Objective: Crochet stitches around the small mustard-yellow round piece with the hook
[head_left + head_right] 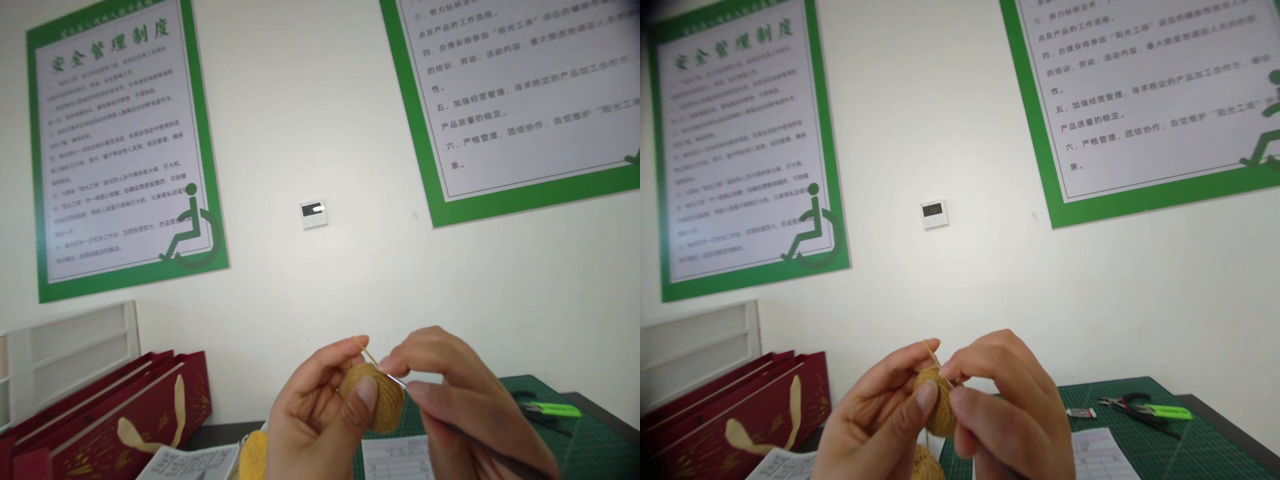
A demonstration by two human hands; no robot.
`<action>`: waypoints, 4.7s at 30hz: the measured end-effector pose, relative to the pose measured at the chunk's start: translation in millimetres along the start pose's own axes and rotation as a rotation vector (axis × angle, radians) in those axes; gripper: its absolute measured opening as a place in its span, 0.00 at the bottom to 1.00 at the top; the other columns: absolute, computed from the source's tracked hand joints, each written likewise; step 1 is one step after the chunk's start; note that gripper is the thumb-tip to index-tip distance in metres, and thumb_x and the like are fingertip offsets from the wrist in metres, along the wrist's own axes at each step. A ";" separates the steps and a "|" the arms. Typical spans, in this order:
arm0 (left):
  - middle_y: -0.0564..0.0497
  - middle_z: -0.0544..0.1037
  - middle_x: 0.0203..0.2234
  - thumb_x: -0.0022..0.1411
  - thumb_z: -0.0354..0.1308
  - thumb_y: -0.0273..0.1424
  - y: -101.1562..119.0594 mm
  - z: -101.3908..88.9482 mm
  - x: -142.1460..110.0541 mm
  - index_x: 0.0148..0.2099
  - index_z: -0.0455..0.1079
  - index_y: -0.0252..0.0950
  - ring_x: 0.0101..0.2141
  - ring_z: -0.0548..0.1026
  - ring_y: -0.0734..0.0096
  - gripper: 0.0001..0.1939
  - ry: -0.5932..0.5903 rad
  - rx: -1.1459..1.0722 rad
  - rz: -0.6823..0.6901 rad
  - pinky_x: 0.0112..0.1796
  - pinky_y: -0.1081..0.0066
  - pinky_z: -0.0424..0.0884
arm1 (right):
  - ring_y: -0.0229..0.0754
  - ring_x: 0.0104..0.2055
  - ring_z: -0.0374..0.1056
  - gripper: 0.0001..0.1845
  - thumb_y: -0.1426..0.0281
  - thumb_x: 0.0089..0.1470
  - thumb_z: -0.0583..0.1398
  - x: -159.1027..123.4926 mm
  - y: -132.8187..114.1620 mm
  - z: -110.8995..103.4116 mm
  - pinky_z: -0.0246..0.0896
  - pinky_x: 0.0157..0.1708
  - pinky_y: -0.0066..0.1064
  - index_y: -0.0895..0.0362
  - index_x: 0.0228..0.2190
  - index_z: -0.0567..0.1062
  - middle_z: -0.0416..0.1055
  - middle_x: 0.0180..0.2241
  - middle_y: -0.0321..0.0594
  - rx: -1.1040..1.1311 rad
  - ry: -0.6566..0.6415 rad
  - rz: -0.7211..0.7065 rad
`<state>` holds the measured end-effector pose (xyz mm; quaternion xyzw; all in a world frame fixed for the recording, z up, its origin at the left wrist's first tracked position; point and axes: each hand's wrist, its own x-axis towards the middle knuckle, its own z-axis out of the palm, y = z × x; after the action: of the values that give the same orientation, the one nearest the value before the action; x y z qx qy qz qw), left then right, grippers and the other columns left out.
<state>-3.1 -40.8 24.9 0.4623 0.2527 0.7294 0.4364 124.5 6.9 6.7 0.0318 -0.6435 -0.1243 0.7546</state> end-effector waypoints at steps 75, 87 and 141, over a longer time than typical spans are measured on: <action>0.48 0.82 0.24 0.42 0.78 0.30 2.4 -0.4 1.0 0.34 0.85 0.37 0.26 0.76 0.75 0.13 0.090 0.014 0.072 0.29 0.81 0.71 | 0.37 0.25 0.65 0.08 0.75 0.64 0.53 -7.3 -3.2 6.9 0.62 0.23 0.30 0.53 0.40 0.71 0.67 0.25 0.34 0.418 -0.026 0.445; 0.47 0.82 0.27 0.44 0.78 0.32 2.5 -7.9 3.5 0.38 0.85 0.37 0.28 0.77 0.72 0.15 0.040 -0.012 -0.016 0.30 0.77 0.72 | 0.37 0.24 0.65 0.06 0.72 0.67 0.52 -8.8 -5.3 11.3 0.63 0.23 0.29 0.52 0.40 0.69 0.67 0.24 0.33 0.493 0.027 0.534; 0.50 0.81 0.26 0.42 0.79 0.29 0.3 2.9 -3.3 0.39 0.85 0.41 0.28 0.78 0.73 0.18 0.019 0.036 0.084 0.30 0.78 0.75 | 0.43 0.36 0.73 0.12 0.75 0.65 0.54 -2.8 4.6 -1.7 0.69 0.36 0.42 0.59 0.48 0.71 0.78 0.40 0.46 0.142 -0.045 -0.023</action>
<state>0.0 -43.9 25.0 0.4732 0.2504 0.7468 0.3946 126.5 11.8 4.7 0.0898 -0.6669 -0.0878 0.7345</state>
